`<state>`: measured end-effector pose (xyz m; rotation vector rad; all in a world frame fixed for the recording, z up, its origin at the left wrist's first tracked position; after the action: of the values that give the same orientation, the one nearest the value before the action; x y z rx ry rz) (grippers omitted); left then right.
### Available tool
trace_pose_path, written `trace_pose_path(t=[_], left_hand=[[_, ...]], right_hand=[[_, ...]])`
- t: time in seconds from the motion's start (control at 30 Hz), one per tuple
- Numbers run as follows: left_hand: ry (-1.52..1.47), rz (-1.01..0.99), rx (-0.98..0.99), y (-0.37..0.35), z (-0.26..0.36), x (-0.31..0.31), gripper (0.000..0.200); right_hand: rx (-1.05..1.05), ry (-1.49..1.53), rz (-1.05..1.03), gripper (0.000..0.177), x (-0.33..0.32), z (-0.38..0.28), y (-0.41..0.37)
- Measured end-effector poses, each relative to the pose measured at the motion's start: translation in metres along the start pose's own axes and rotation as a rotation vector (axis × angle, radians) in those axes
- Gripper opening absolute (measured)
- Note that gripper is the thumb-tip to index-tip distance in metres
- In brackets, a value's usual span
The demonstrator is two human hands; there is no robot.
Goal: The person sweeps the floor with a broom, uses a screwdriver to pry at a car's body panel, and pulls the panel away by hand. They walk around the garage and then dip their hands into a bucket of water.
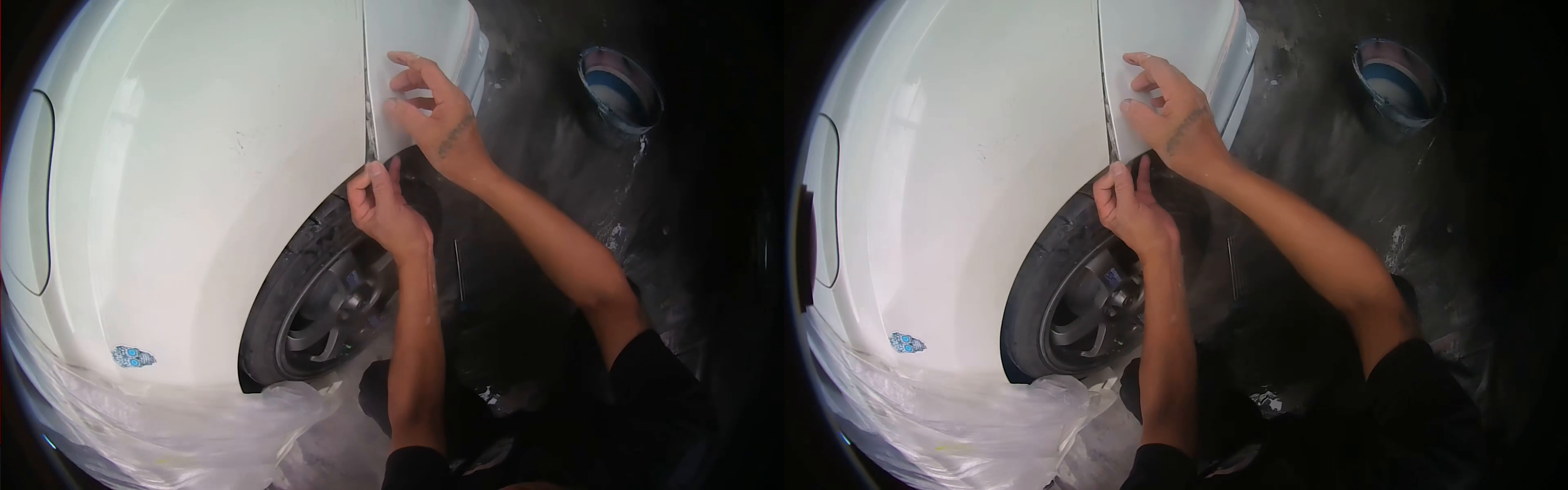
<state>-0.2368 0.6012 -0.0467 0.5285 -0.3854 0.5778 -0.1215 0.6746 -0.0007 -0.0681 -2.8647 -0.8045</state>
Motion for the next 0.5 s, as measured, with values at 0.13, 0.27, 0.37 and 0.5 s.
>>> trace_pose_path(t=[0.13, 0.27, 0.37, 0.5], left_hand=[[-0.007, 0.010, 0.005, 0.002, -0.003, 0.000, 0.013], [0.005, 0.018, 0.003, 0.001, -0.001, 0.002, 0.013], [0.002, 0.017, 0.001, 0.000, 0.001, 0.004, 0.013], [0.004, 0.018, -0.029, -0.002, 0.001, 0.002, 0.014]], right_hand=[[0.033, -0.053, -0.015, 0.058, 0.003, -0.005, 0.003], [0.031, -0.103, -0.017, 0.062, 0.007, -0.007, 0.001], [0.023, -0.107, -0.004, 0.065, 0.009, -0.007, -0.005], [0.015, -0.167, -0.021, 0.072, 0.016, -0.012, -0.013]])
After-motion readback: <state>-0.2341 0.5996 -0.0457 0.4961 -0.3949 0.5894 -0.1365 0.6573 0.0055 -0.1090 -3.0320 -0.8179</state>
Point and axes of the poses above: each hand's wrist, its own y-axis towards the middle knuckle, its own x-axis out of the palm, z = x × y, the point moved 3 cm from there along y, towards the middle knuckle, and after that the axes turned 3 degrees about x, right-handed, at the moved point
